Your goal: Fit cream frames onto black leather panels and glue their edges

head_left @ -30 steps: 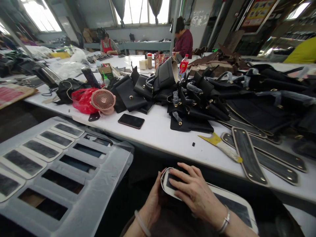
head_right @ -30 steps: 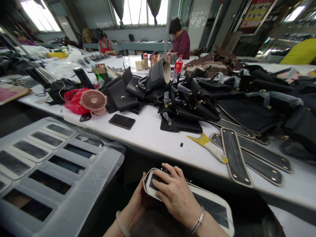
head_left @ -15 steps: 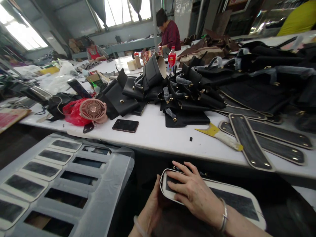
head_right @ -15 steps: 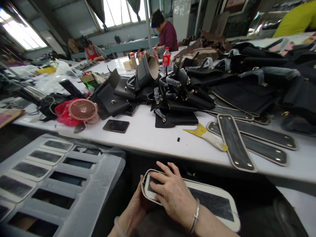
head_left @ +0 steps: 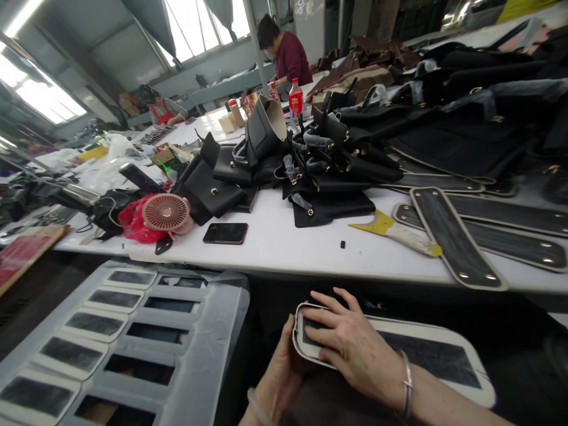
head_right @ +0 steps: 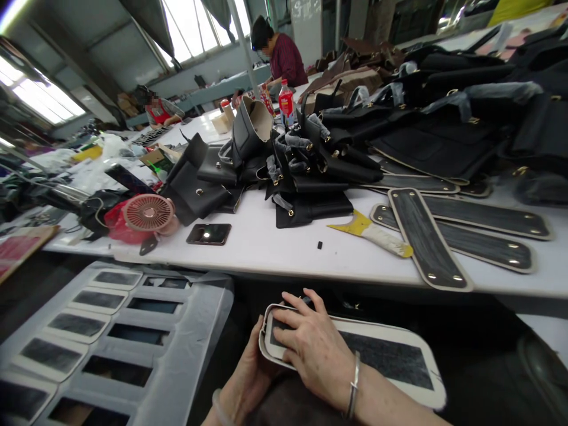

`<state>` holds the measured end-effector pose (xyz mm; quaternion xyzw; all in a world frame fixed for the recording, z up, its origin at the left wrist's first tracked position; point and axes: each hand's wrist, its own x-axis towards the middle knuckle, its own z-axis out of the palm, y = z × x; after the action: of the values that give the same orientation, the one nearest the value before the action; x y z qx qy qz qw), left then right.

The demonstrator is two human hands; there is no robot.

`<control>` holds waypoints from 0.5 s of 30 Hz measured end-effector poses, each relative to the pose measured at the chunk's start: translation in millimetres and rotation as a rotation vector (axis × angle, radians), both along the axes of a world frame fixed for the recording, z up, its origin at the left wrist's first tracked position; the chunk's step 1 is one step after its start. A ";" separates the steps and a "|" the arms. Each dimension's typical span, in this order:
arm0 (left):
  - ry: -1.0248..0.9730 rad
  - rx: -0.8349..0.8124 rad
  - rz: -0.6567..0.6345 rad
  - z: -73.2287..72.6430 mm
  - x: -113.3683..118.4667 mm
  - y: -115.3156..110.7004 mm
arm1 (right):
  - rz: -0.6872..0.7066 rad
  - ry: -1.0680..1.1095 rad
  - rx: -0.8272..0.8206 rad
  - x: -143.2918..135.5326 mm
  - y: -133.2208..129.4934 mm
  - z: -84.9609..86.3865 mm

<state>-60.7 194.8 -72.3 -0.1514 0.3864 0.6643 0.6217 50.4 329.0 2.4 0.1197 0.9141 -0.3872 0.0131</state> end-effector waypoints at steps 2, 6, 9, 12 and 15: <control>-0.014 0.010 0.005 -0.1 -0.7 0.4 | -0.035 0.024 -0.010 1.0 -1.6 -0.7; -0.029 0.057 0.006 -2.4 -1.2 -0.7 | -0.061 0.045 0.004 0.8 -7.1 2.9; -0.026 0.045 0.013 -4.3 -0.9 -1.7 | -0.049 -0.008 0.041 -3.1 -10.5 7.5; -0.032 0.039 -0.012 -3.3 -1.3 -1.7 | -0.036 -0.045 0.078 -7.4 -13.5 8.0; -0.035 0.046 -0.048 0.1 -2.7 -1.7 | -0.006 -0.030 0.122 -9.9 -17.1 3.4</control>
<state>-63.4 193.1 -72.2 -0.1392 0.3634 0.6552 0.6475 40.5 311.8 5.9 0.1289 0.9354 -0.3288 0.0184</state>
